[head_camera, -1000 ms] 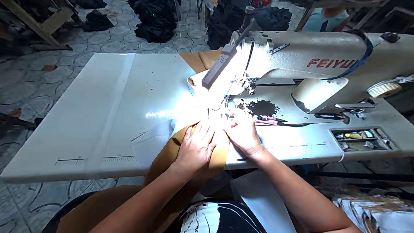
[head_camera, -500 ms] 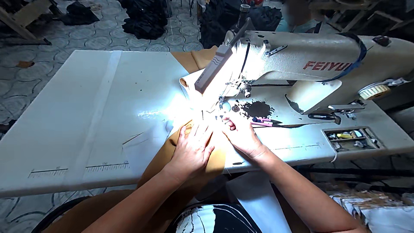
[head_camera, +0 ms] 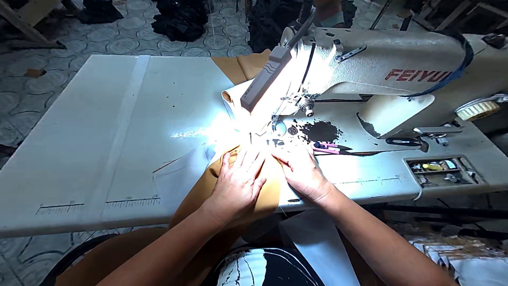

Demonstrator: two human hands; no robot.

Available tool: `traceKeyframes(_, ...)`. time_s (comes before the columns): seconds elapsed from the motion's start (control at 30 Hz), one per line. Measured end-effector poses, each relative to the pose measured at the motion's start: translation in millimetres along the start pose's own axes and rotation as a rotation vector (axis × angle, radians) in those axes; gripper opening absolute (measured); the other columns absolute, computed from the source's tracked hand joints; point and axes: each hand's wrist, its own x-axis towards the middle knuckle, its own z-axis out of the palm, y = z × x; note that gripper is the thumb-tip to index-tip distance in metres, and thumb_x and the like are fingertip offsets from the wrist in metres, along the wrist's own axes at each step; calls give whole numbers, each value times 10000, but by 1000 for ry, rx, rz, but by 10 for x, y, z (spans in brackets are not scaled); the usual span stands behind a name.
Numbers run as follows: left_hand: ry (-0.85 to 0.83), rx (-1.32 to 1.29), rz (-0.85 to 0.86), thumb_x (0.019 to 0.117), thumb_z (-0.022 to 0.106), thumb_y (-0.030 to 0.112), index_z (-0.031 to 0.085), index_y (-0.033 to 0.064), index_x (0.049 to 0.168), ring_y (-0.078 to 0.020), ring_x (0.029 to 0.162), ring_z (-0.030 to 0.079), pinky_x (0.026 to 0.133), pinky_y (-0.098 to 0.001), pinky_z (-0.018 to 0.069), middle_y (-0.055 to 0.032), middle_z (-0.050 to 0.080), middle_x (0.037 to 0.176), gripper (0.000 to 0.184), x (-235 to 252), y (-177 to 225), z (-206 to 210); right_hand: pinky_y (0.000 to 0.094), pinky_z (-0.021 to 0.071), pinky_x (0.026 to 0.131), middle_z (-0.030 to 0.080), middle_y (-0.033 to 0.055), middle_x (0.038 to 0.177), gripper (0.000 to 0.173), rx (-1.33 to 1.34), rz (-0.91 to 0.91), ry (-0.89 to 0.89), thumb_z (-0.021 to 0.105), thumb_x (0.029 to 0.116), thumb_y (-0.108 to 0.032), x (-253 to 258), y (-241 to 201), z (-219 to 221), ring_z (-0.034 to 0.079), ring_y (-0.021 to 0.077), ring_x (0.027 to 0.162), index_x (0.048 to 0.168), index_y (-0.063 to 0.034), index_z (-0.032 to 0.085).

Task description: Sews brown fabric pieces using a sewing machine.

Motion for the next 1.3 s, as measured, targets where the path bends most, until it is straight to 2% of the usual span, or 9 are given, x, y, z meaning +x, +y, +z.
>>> traceKeyframes(0.17, -6, 27, -10, 1064, 315, 432, 559, 100, 1470, -335, 1499, 387, 1152, -686, 257, -88, 487, 1576, 579, -8, 19, -3, 622, 453, 954, 731, 155, 1043, 306, -30, 12, -8, 586, 928, -67, -31, -23, -5, 662, 376, 1077, 1165, -103, 776)
traceKeyframes(0.3, -10, 40, -8, 1060, 313, 444, 539, 90, 1487, -345, 1495, 390, 1147, -683, 261, -96, 482, 1578, 598, -6, 14, -6, 582, 495, 886, 747, 142, 972, 249, 19, -1, 75, 613, 932, -62, -27, 3, 30, 695, 343, 974, 1099, -80, 797)
traceKeyframes(0.4, -22, 28, -9, 1060, 315, 446, 540, 92, 1486, -346, 1502, 377, 1148, -687, 256, -102, 472, 1584, 598, -14, 2, -17, 480, 551, 814, 760, 105, 913, 168, 176, 86, 130, 680, 922, -79, -18, 17, -3, 717, 245, 860, 1043, -49, 794)
traceKeyframes(0.47, -24, 23, -12, 1060, 314, 436, 529, 103, 1500, -347, 1508, 367, 1153, -689, 253, -94, 471, 1587, 592, -19, 4, -21, 330, 524, 632, 676, 61, 767, 148, 253, 173, 138, 748, 885, -75, -26, 7, -54, 628, 157, 674, 1027, -37, 733)
traceKeyframes(0.63, 2, 28, 5, 1060, 311, 437, 559, 93, 1472, -350, 1498, 384, 1145, -689, 260, -99, 487, 1575, 591, -15, -8, -5, 306, 528, 586, 649, 62, 752, 334, 272, 240, 149, 818, 805, -32, -22, -11, -80, 632, 149, 651, 1074, -28, 620)
traceKeyframes(0.73, 4, 23, 3, 1059, 323, 432, 554, 86, 1475, -350, 1498, 384, 1145, -695, 254, -101, 485, 1575, 588, -14, -2, -4, 315, 540, 612, 653, 70, 767, 359, 263, 195, 167, 810, 799, -22, -5, 22, -37, 639, 158, 667, 1103, -12, 619)
traceKeyframes(0.8, 9, 26, 2, 1059, 326, 435, 559, 88, 1470, -344, 1498, 388, 1140, -699, 269, -102, 484, 1576, 586, -13, -3, 1, 401, 531, 705, 666, 78, 795, 315, 228, 92, 180, 765, 819, -22, 1, 80, 31, 643, 210, 729, 1121, -10, 674)
traceKeyframes(0.9, -3, 37, -7, 1062, 311, 445, 536, 105, 1497, -334, 1503, 381, 1146, -688, 271, -85, 470, 1589, 596, -11, -8, 10, 543, 496, 909, 758, 96, 1034, 315, 154, -56, 112, 622, 916, -32, -18, 121, 55, 696, 295, 995, 1180, -117, 771)
traceKeyframes(1.3, -3, 44, 22, 1062, 305, 446, 545, 118, 1490, -321, 1495, 398, 1146, -682, 277, -71, 490, 1576, 590, 27, -21, 23, 599, 461, 937, 717, 155, 1034, 380, -120, -21, -43, 650, 855, 0, -21, -21, -44, 656, 379, 1056, 1197, -116, 768)
